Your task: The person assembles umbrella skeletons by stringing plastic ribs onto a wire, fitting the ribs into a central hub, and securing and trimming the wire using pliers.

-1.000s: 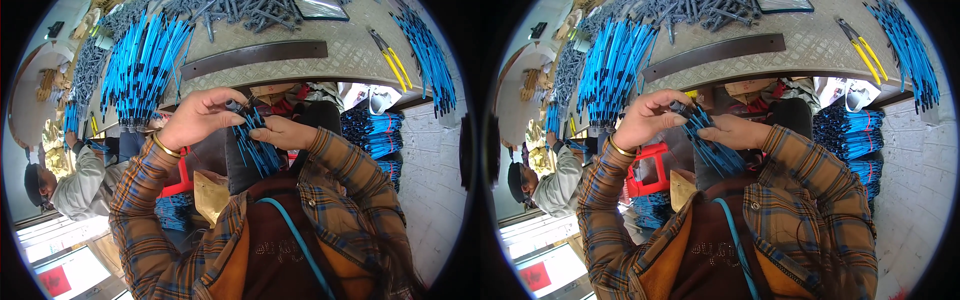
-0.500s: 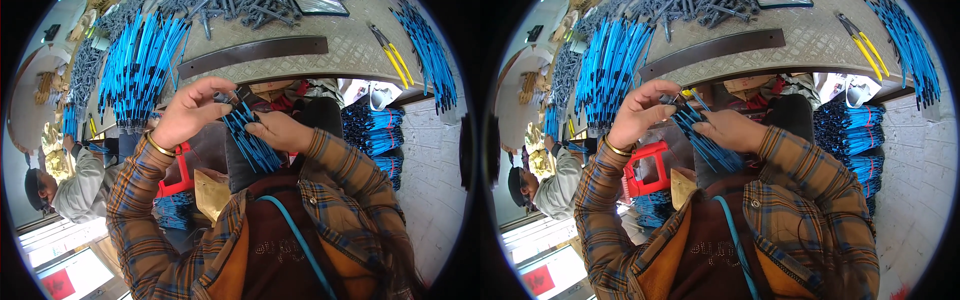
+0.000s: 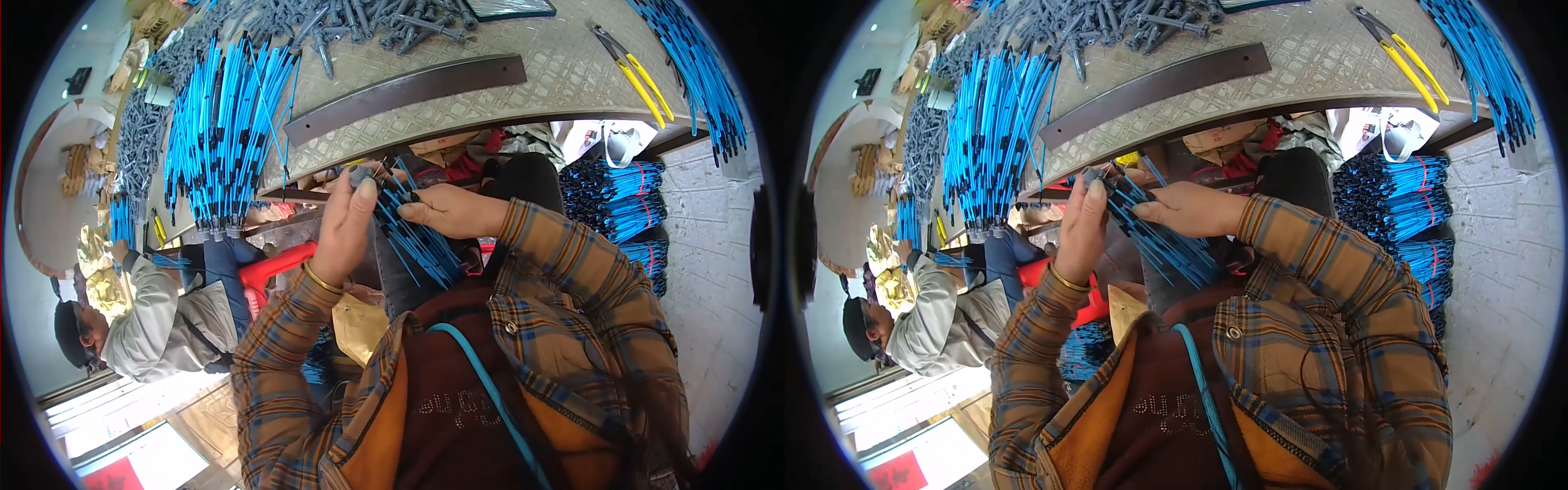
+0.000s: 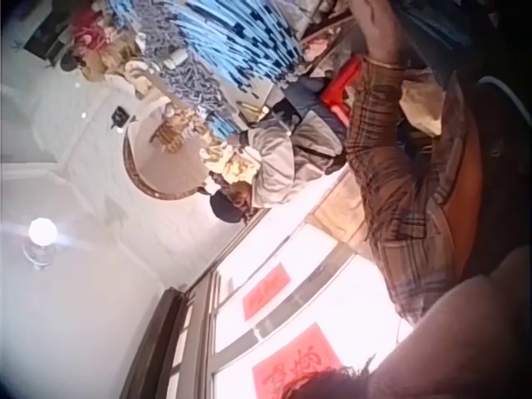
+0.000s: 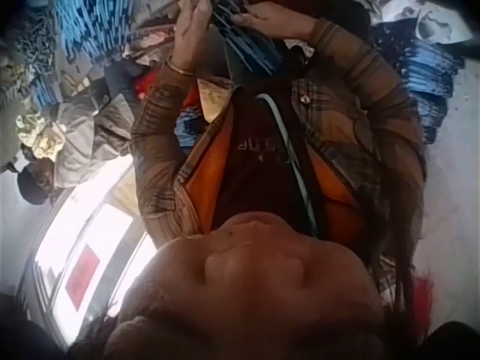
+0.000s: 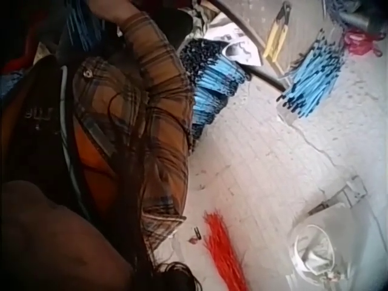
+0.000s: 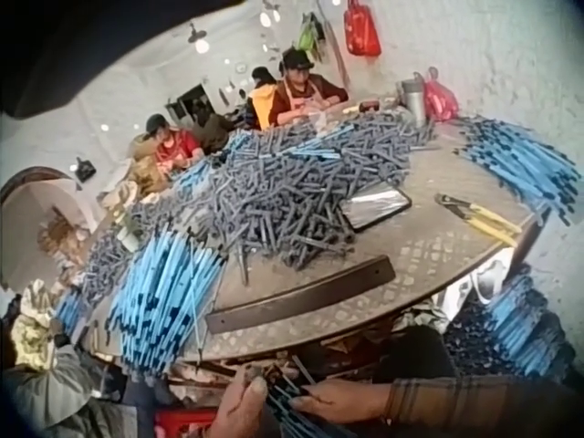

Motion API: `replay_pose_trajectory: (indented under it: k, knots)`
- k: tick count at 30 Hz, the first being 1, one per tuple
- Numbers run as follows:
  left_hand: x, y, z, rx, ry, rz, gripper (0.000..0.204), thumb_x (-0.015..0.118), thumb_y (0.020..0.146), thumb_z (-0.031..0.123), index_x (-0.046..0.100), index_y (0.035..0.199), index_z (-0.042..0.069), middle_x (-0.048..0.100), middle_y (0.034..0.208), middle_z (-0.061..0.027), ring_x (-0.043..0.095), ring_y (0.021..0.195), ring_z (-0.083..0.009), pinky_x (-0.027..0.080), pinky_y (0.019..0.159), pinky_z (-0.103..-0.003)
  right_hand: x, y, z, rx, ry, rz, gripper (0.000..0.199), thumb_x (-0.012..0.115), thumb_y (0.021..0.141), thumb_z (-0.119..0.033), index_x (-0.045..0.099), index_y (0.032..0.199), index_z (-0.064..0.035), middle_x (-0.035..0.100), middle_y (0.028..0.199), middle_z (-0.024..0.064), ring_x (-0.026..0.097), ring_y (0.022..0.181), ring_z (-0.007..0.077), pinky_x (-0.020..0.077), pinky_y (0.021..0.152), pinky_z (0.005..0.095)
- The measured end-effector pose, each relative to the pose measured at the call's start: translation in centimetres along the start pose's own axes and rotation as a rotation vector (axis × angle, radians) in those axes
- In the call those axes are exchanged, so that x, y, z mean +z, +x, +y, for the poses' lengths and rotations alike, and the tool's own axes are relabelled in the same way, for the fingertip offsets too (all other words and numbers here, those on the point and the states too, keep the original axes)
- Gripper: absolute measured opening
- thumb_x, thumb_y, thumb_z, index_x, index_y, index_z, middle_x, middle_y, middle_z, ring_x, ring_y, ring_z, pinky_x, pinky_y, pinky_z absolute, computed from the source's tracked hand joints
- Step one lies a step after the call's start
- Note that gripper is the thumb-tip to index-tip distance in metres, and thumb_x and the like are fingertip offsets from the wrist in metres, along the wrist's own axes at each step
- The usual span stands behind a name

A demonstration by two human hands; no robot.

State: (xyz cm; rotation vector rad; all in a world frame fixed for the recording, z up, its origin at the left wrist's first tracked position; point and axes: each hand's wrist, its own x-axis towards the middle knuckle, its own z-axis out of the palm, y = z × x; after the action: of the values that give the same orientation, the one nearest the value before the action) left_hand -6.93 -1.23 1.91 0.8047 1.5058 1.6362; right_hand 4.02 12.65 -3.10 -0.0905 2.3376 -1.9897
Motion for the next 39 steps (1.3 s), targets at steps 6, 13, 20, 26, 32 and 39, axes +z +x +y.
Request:
replay_pose_trajectory:
  k: [6, 13, 20, 26, 32, 39]
  knots:
    - [0.6, 0.5, -0.2, 0.129, 0.324, 0.024, 0.021, 0.05, 0.09, 0.017, 0.045, 0.098, -0.002, 0.062, 0.087, -0.0108, 0.057, 0.08, -0.0143, 0.045, 0.074, -0.027, 0.5, -0.4, -1.2, 0.071, -0.118, 0.01, 0.04, 0.04, 0.09, -0.039, 0.052, 0.103, -0.0035, 0.059, 0.088, 0.0218, 0.056, 0.083, 0.04, 0.0444, 0.073, 0.0428]
    - [0.4, 0.4, 0.5, 0.059, 0.177, 0.051, 0.018, 0.048, 0.09, 0.015, 0.045, 0.097, -0.001, 0.062, 0.088, -0.0131, 0.058, 0.082, -0.0169, 0.045, 0.075, -0.028, 3.9, -1.5, -1.4, -0.034, -0.238, 0.517, 0.031, 0.044, 0.09, -0.03, 0.047, 0.104, -0.0029, 0.058, 0.079, 0.0207, 0.057, 0.078, 0.0372, 0.0445, 0.063, 0.0404]
    - [0.0, 0.0, 1.2, -0.027, -0.111, -0.07, 0.026, 0.04, 0.09, 0.019, 0.043, 0.104, -0.002, 0.057, 0.103, -0.0216, 0.057, 0.094, -0.0245, 0.043, 0.085, -0.033, 1.0, -0.9, -1.5, 0.015, -0.183, 0.291, 0.027, 0.047, 0.088, -0.029, 0.051, 0.096, -0.004, 0.057, 0.079, 0.019, 0.056, 0.074, 0.034, 0.0441, 0.065, 0.0408]
    - [-0.5, 0.1, 0.7, 0.035, -0.157, -0.164, 0.028, 0.038, 0.09, 0.021, 0.043, 0.104, -0.003, 0.055, 0.108, -0.0258, 0.056, 0.097, -0.0292, 0.042, 0.087, -0.035, 1.2, -0.3, -0.4, -0.154, -0.052, 0.262, 0.029, 0.05, 0.089, -0.031, 0.053, 0.082, -0.003, 0.05, 0.062, 0.0119, 0.049, 0.055, 0.0204, 0.0421, 0.056, 0.0304]
    - [0.3, -0.5, 1.4, -0.011, -0.108, -0.126, 0.023, 0.043, 0.091, 0.019, 0.044, 0.101, -0.001, 0.057, 0.107, -0.023, 0.055, 0.099, -0.0241, 0.041, 0.089, -0.034, 1.6, -1.2, -2.0, -0.059, -0.188, 0.235, 0.027, 0.048, 0.088, -0.029, 0.053, 0.091, -0.0026, 0.057, 0.075, 0.0196, 0.057, 0.073, 0.0355, 0.0444, 0.065, 0.0403]
    - [2.0, -1.3, 0.8, 0.061, 0.083, 0.007, 0.013, 0.053, 0.087, 0.008, 0.043, 0.094, 0.001, 0.061, 0.099, -0.0171, 0.057, 0.091, -0.0173, 0.044, 0.082, -0.029, 2.2, -2.1, -2.4, -0.088, -0.49, 0.258, 0.028, 0.047, 0.089, -0.03, 0.048, 0.099, -0.0046, 0.056, 0.064, 0.0178, 0.056, 0.06, 0.0374, 0.0438, 0.053, 0.0442]
